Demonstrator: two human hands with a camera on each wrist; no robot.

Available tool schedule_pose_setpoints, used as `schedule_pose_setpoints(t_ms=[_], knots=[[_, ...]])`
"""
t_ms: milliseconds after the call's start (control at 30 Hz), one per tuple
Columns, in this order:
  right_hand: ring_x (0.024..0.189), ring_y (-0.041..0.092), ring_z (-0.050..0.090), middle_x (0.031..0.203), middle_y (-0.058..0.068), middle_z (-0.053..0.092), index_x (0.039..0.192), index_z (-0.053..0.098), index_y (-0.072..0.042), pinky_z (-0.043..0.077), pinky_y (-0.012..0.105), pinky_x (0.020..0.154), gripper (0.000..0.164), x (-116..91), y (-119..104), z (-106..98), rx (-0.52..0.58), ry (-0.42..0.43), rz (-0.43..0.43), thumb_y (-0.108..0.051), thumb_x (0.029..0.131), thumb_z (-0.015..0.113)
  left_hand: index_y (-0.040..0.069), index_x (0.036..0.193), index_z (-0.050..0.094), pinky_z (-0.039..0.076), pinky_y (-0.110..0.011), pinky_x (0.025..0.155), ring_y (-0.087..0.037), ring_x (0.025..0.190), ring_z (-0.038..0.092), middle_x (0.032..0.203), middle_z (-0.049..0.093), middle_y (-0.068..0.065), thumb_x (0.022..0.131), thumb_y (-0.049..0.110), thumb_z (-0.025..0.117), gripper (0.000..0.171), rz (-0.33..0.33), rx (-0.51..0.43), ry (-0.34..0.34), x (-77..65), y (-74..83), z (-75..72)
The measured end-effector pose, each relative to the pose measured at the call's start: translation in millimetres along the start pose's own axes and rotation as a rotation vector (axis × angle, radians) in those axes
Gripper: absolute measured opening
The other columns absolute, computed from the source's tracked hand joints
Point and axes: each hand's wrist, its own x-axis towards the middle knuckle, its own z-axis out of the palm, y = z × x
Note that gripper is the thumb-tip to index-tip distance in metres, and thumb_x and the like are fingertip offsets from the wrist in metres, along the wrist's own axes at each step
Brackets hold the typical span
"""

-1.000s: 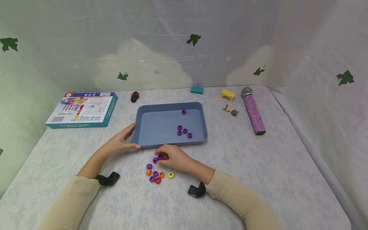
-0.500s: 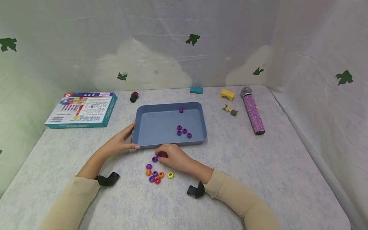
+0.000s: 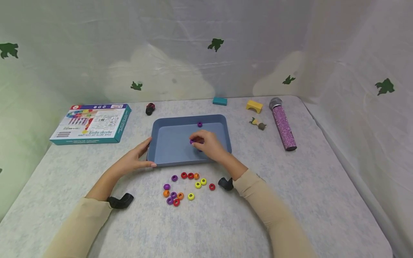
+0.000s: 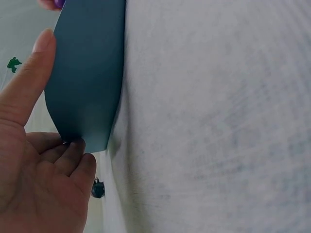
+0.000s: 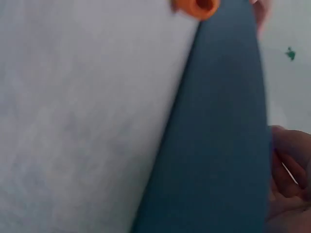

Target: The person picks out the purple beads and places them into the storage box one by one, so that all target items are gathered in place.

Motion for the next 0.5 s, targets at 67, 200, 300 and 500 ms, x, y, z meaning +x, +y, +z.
schedule_pose_setpoints(t_ms=[67,200,300,500], knots=[[0.079,0.007,0.052,0.090,0.000,0.056,0.095,0.060,-0.003,0.044,0.019,0.069,0.021,5,8,-1,-0.020,-0.016,0.042,-0.009,0.076,0.059,0.017,0.134,0.000,0.015,-0.040,0.096,-0.021,0.123,0.009,0.138,0.002,-0.003,0.060,0.049,0.065,0.103,-0.003,0.003,0.001,-0.3,0.2,0.0],[0.077,0.007,0.053,0.087,-0.001,0.058,0.093,0.061,-0.004,0.044,0.019,0.066,0.019,10,18,1,-0.057,-0.057,0.113,-0.009,0.075,0.060,0.016,0.134,0.000,0.016,-0.040,0.096,-0.022,0.122,0.009,0.138,0.002,-0.003,0.061,0.047,0.065,0.103,-0.004,-0.013,0.000,-0.9,0.6,0.2],[0.076,0.006,0.053,0.085,-0.002,0.059,0.091,0.062,-0.006,0.044,0.020,0.066,0.017,12,22,3,-0.078,-0.082,0.136,-0.010,0.074,0.061,0.015,0.134,0.001,0.016,-0.040,0.096,-0.022,0.122,0.010,0.137,0.002,-0.003,0.061,0.046,0.066,0.103,-0.005,-0.029,0.004,-1.2,1.4,0.4],[0.076,0.005,0.052,0.083,-0.004,0.059,0.088,0.063,-0.009,0.043,0.021,0.067,0.015,12,24,5,-0.165,-0.135,0.133,-0.011,0.073,0.062,0.015,0.134,0.001,0.015,-0.040,0.097,-0.021,0.123,0.009,0.137,0.002,-0.002,0.061,0.046,0.066,0.103,-0.004,-0.034,0.001,-0.9,1.0,0.0]])
